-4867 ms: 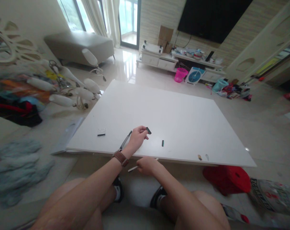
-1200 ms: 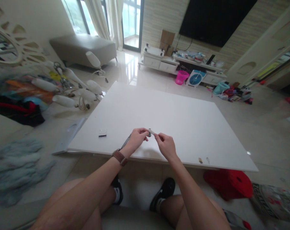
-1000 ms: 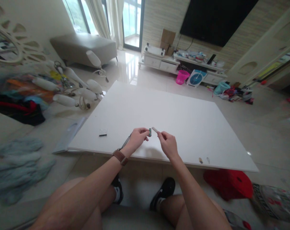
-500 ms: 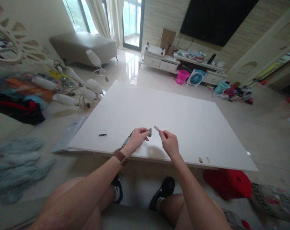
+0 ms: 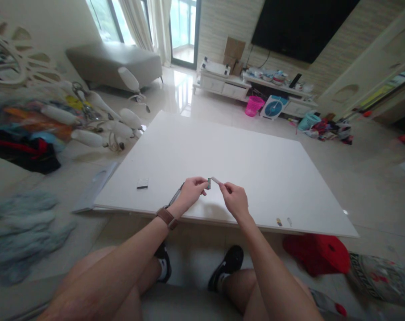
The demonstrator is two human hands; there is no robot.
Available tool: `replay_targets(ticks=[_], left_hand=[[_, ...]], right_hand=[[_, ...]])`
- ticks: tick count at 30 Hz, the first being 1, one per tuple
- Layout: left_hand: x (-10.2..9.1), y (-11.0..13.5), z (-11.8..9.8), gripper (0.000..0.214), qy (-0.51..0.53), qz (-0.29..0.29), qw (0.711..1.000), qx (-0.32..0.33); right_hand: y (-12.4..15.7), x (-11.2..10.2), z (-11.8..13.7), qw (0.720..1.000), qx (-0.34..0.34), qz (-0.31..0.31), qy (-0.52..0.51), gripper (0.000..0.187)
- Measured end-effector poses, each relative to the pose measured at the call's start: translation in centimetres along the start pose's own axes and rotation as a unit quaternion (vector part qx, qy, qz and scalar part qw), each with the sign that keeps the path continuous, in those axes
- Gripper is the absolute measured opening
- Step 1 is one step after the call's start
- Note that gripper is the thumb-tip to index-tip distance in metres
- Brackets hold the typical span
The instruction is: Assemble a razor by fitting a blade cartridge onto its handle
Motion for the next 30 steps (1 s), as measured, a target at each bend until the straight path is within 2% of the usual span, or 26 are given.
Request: replay_targets(ticks=[5, 9, 13, 17, 20, 24, 28, 30], left_hand=[[0.11, 0.08, 0.0, 0.019, -0.008, 0.01, 1.0, 0.007], [0.04, 0.1, 0.01, 0.018, -0.003, 0.005, 1.0, 0.002], [-0.05, 0.12, -0.07, 0.019, -0.002, 0.008, 1.0, 0.013], [-0.08, 0.15, -0.09, 0.018, -0.002, 0.0, 1.0, 0.005], [-0.03, 0.14, -0.1, 0.017, -0.006, 0.004, 1.0, 0.013], [0.02, 0.14, -0.04, 0.018, -0.011, 0.0, 1.0, 0.011], [0.07, 0.2, -0.07, 0.019, -0.001, 0.007, 1.0, 0.014], [0.05, 0.22, -0.08, 0.018, -0.002, 0.004, 1.0, 0.012]], right_hand=[[0.01, -0.11, 0.25, 1.0, -0.007, 0.022, 0.002, 0.046], [-0.08, -0.42, 0.16, 1.0, 0.007, -0.013, 0.004, 0.047], [-0.09, -0.38, 0.24, 0.999, -0.004, 0.03, -0.011, 0.047], [-0.06, -0.52, 0.17, 1.0, 0.006, -0.01, 0.007, 0.046], [-0.02, -0.28, 0.21, 1.0, -0.011, 0.026, 0.002, 0.046], [-0.06, -0.37, 0.15, 1.0, 0.0, -0.014, 0.022, 0.047], [-0.1, -0.21, 0.24, 1.0, -0.015, 0.027, 0.003, 0.048], [-0.1, -0.28, 0.21, 1.0, -0.005, 0.012, 0.017, 0.047]])
Point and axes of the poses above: each hand's wrist, its own y-axis away from the middle knuckle, its own x-axis out of the palm, z = x × y, the point moved 2 cm from there along -y, towards the middle knuckle, and after that the axes turned 13 degrees about -y, right-handed, at the moved point
